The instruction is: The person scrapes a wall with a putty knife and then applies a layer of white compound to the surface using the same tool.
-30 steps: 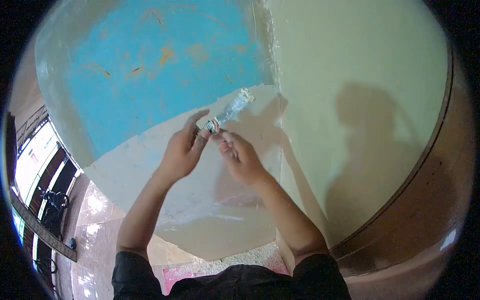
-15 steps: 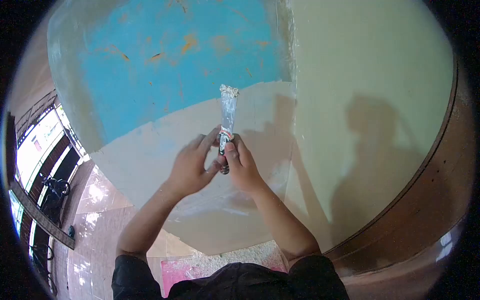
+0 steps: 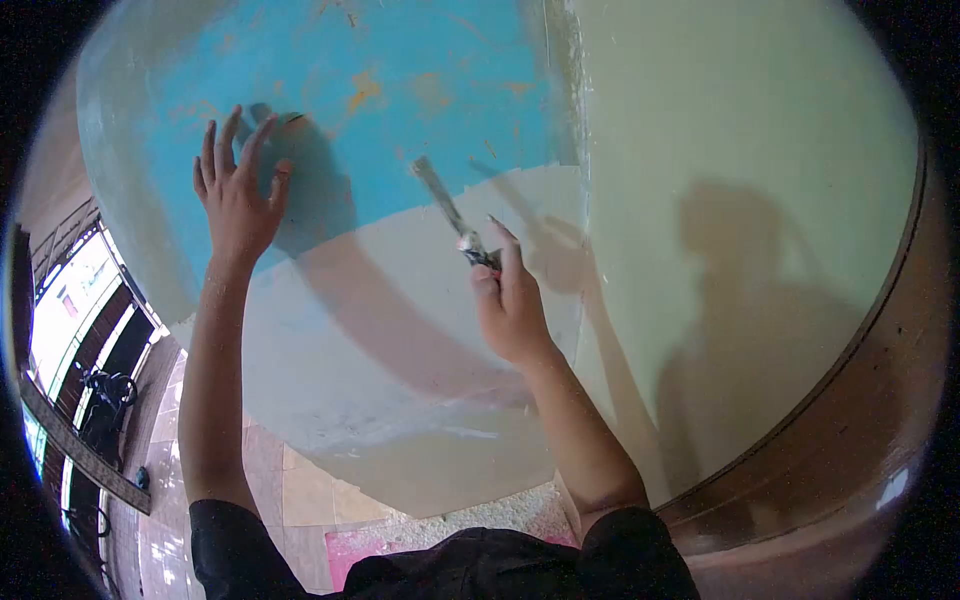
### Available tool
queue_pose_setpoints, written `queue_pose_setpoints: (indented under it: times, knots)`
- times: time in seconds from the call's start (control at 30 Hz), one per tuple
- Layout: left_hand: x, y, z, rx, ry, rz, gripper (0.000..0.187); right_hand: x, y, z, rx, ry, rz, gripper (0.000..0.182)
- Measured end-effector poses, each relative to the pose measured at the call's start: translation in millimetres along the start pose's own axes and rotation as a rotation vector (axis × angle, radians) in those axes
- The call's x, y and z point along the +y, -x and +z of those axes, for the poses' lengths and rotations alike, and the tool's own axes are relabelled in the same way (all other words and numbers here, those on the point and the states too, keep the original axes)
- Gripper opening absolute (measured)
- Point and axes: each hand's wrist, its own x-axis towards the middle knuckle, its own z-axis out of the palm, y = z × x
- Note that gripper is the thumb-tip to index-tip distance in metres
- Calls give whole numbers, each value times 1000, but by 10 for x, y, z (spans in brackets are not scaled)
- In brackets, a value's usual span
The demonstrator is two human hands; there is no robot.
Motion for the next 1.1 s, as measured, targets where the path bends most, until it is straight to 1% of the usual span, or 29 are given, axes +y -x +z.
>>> queue_pose_setpoints:
  times: [0.03,0.07,0.13,0.17,0.2,0.27,0.37,0.6,0.8,0.87,1.0,1.07,1.1]
  knots:
    - [-47,-2,73,7,-27,-14,55,-59,-55,16,-6,98,-100,41]
    - [-81,7,143,15,-53,-28,55,-36,-117,25,-4,99,-101,41]
    - [-78,59,180,41,-85,-2,55,50,-238,48,-3,357,-344,47]
    - [-82,71,198,55,-83,-2,56,142,-282,38,27,428,-366,50]
    - [-94,78,203,68,-80,-2,57,157,-282,52,32,431,-365,50]
    - [-91,71,200,66,-80,-10,57,183,-289,50,79,580,-418,50]
    - [-101,93,188,57,-77,-5,57,292,-281,101,96,662,-390,51]
    - [-76,84,176,36,-122,-20,55,395,-357,46,124,739,-424,53]
    - [-65,73,191,74,-55,-1,56,401,-410,7,138,722,-319,52]
    - [-69,78,196,79,-53,1,55,437,-479,-45,244,727,-400,51]
    - [-41,77,181,65,-74,-12,55,368,-521,-236,263,640,-319,50]
    - [-34,76,189,76,-62,-9,55,375,-461,-278,255,533,-445,49]
    - [-30,79,194,86,-55,-8,56,376,-385,-277,257,537,-446,49]
